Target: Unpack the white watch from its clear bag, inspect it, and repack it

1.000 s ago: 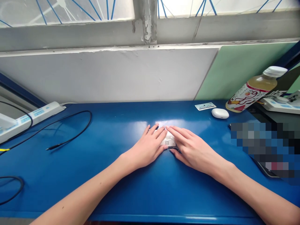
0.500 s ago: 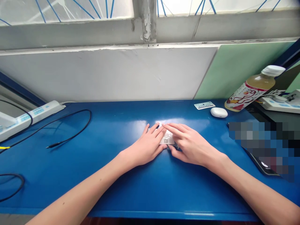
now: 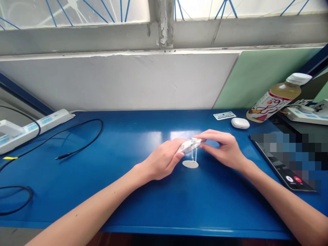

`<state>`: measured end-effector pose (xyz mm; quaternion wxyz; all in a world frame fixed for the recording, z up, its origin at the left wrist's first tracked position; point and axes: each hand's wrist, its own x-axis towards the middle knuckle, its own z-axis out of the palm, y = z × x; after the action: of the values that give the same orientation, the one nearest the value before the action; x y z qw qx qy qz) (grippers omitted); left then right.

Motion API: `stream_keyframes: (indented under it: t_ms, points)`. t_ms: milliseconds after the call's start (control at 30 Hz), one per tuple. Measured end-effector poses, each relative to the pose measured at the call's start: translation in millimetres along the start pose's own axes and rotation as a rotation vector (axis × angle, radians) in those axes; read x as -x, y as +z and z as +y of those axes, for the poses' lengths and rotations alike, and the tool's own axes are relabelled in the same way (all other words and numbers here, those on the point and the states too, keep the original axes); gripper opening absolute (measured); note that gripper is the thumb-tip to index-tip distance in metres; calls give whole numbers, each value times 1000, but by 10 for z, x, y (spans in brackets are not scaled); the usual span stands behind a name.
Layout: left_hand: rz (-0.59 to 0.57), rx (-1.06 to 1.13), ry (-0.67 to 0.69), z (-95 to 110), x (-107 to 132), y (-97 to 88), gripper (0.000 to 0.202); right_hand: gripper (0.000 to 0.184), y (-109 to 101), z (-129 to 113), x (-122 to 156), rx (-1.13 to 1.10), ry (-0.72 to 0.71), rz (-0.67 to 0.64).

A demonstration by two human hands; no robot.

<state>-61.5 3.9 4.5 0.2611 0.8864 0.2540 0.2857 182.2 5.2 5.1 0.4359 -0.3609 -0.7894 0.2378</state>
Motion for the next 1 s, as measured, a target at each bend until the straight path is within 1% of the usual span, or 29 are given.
stream_keyframes:
  t_ms: [67,133,233,333,400,467,633,700,833,900,1000]
  points:
    - [89,128,0,29,-10,-12,39,10,-26,-57,-22,-152,80,61]
    - [159,206,-44,51,-22,-16,38,6,-36,-80,-42,-249,189,109]
    - [234,261,-207,69,-42,-5,42,13,-19,-65,-63,-317,374,125]
    - [313,374,-371,60,-64,12,37,21,11,-38,-74,-344,510,107]
    - [332,457,-458,40,-79,21,31,27,26,-27,-77,-339,549,93]
    - [326,473,-523,17,-89,29,24,31,36,-19,-76,-328,564,78]
    - [309,447,-607,-15,-92,29,18,35,50,21,-58,-306,574,67]
    - [316,396,-617,-22,-87,17,17,37,54,49,-49,-274,570,81]
    - [357,149,-574,-41,-67,-9,14,40,72,109,-28,-124,536,77]
    - [328,24,-538,-47,-51,-17,11,38,87,131,-13,-38,513,51]
    - [219,-189,-499,-48,-29,-22,10,33,91,135,9,158,464,-17]
